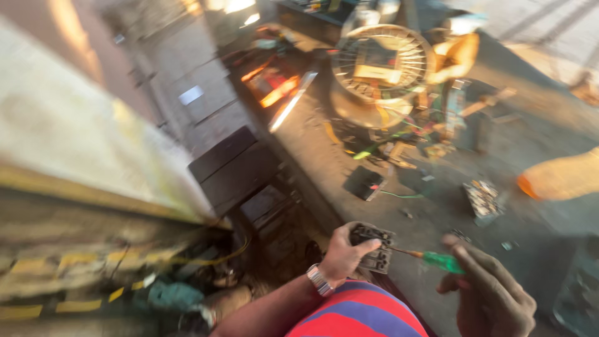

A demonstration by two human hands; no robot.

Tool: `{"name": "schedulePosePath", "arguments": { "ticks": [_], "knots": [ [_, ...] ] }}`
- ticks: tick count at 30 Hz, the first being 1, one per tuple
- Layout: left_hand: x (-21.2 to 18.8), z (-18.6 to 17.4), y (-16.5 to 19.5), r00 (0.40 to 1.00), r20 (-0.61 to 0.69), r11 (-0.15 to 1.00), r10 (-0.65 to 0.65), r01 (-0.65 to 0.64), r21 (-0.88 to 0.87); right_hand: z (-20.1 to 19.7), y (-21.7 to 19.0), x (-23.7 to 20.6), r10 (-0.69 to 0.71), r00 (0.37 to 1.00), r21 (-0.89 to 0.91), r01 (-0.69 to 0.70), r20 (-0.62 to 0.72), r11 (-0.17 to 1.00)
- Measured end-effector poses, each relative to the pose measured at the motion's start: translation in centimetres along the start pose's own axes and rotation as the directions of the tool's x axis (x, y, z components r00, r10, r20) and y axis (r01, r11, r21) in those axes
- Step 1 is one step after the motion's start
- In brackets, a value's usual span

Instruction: The person works on a small black electrical component on a cluttered workbench. They use a screwdriver and a wrench to tighten and loosen screws on the component, repeatedly turning it over and adjusting its parts.

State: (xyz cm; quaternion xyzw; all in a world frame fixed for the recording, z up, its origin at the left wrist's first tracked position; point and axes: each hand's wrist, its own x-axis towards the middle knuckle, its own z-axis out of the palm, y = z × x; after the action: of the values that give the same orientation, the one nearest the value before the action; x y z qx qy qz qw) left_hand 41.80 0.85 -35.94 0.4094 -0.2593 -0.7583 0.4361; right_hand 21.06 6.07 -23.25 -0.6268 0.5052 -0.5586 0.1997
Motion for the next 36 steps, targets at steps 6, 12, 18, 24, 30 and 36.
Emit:
{"name": "schedulePosePath", "arguments": {
  "ticks": [6, 12, 18, 24, 30, 36],
  "knots": [
    [-0.4, 1.7, 1.0, 1.0, 0.029, 0.995, -0.006, 0.003, 0.098, -0.7, -0.1, -0.3, -0.185, 0.976, -0.06, 0.179, -0.113, 0.982],
    [-1.2, 2.6, 0.2, 0.999, 0.001, 0.997, -0.034, 0.034, 0.073, -2.3, 1.7, -2.7, -0.299, 0.942, -0.259, 0.254, -0.15, 0.932],
    [-2.3, 1.7, -0.6, 0.998, 0.003, 0.985, 0.064, -0.064, 0.162, -3.3, 1.5, -3.7, -0.299, 0.953, -0.05, 0.302, 0.054, 0.952],
    [-4.1, 2.4, -0.7, 0.995, -0.033, 0.988, 0.096, -0.091, 0.126, -3.9, 1.0, -5.0, -0.391, 0.92, -0.2, 0.387, 0.02, 0.9],
    [-5.5, 3.0, -1.2, 0.995, -0.049, 0.991, 0.089, -0.083, 0.11, -5.2, 1.1, -7.6, -0.276, 0.961, -0.14, 0.27, -0.024, 0.952],
    [-6.2, 3.6, -2.5, 0.992, -0.043, 0.988, 0.115, -0.11, 0.109, -7.3, -0.1, -8.3, -0.299, 0.947, -0.123, 0.312, 0.114, 0.942]
  ]
}}
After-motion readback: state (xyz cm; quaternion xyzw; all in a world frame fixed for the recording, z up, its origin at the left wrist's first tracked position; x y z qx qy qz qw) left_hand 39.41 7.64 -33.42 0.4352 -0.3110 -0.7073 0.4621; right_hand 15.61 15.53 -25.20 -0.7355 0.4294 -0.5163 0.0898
